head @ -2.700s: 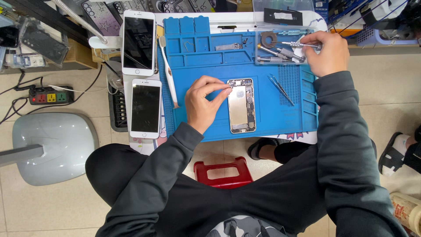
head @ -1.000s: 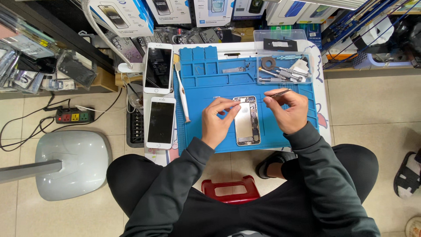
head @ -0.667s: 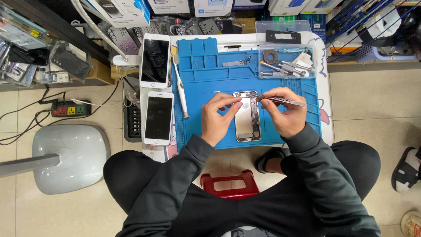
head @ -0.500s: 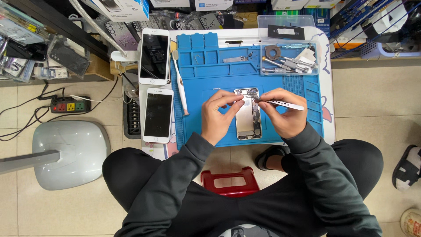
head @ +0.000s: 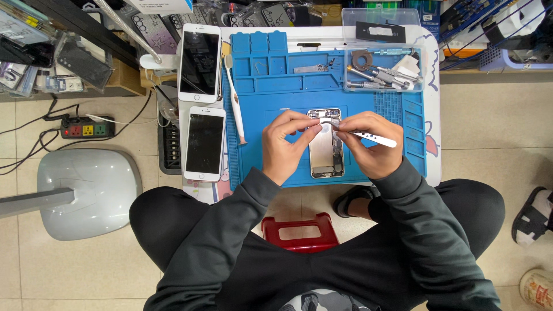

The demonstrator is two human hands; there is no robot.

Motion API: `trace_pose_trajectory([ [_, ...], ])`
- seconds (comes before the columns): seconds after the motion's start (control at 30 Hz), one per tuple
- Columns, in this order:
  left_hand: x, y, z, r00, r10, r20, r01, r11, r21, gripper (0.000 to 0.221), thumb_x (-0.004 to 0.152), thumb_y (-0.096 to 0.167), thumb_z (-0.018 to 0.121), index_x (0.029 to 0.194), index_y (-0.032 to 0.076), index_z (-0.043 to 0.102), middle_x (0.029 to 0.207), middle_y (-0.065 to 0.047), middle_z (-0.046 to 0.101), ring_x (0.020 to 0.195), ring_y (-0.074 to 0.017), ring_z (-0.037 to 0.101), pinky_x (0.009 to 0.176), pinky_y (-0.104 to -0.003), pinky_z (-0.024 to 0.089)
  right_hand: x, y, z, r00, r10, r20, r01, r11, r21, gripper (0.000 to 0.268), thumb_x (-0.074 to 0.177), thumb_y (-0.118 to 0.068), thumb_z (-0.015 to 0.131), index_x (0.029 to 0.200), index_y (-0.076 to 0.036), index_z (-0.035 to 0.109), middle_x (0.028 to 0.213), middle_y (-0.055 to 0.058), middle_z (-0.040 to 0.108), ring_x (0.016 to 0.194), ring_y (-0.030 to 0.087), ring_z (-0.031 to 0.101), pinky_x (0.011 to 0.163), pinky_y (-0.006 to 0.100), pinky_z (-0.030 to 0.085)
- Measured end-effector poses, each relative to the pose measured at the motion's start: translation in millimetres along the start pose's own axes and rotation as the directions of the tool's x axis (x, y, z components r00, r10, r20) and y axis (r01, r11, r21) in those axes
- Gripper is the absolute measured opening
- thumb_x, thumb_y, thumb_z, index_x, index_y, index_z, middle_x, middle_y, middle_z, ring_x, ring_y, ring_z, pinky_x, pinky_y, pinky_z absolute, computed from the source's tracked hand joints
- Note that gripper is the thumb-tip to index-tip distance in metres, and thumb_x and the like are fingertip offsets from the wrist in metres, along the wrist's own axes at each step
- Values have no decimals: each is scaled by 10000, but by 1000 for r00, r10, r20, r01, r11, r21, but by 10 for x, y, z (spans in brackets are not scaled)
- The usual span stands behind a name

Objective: The person disassembles a white smartphone on a blue work mat, using a screwdriver to remove screws and tweezers to lift internal components. The person removes the battery and other parts, placing them on the mat.

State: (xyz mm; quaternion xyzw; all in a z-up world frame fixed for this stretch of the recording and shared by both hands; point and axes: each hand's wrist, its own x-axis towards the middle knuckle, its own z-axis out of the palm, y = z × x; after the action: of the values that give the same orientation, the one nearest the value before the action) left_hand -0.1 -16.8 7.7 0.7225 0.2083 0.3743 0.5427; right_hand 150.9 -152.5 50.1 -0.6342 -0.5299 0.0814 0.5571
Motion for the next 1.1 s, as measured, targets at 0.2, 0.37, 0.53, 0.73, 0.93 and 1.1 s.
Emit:
trace_pose_trajectory([
  [0.2,-2,-5,5,1000,14,0,-14,1000,0,119,951,216,838,1069,230,827,973,13,764,801,-160,696,727,-314,542,7,-15,4,1000,-8,1,8,1000,2,86,954,39,794,967,-45,780,936,122,802,776,239,715,609,310,553],
  [0.37,-4,-34,17,1000,23,1,-23,1000,5,114,951,207,836,1063,225,828,975,13,764,807,-168,697,726,-311,539,9,-6,16,1000,-7,14,7,1000,5,83,949,31,797,966,-49,786,924,117,798,764,245,705,617,320,544],
  [0.53,5,-28,19,999,43,4,-43,999,27,107,954,202,832,1059,218,828,976,10,763,811,-180,700,722,-311,542,3,12,21,1000,-8,19,8,1000,0,80,948,29,795,965,-50,789,926,120,799,773,256,709,624,330,546],
  [0.73,-7,-44,19,999,41,9,-41,998,36,99,960,214,825,1058,223,828,982,16,763,815,-181,700,724,-310,543,4,12,21,1000,-12,29,12,1000,-7,84,947,35,794,972,-46,795,926,128,799,777,275,717,634,343,546],
  [0.93,-20,-63,29,999,38,2,-38,999,33,99,962,213,823,1061,217,824,985,12,763,812,-179,692,718,-311,539,-2,0,41,1000,-11,23,11,1000,-7,83,948,38,795,976,-40,795,936,134,800,791,284,724,638,347,546],
  [1.1,-20,-66,33,999,39,-7,-39,998,52,93,955,216,830,1048,213,825,945,11,756,803,-184,695,714,-309,538,-3,-7,52,1000,-10,25,10,1000,-18,81,953,29,799,979,-48,796,924,134,795,784,306,724,633,363,547],
])
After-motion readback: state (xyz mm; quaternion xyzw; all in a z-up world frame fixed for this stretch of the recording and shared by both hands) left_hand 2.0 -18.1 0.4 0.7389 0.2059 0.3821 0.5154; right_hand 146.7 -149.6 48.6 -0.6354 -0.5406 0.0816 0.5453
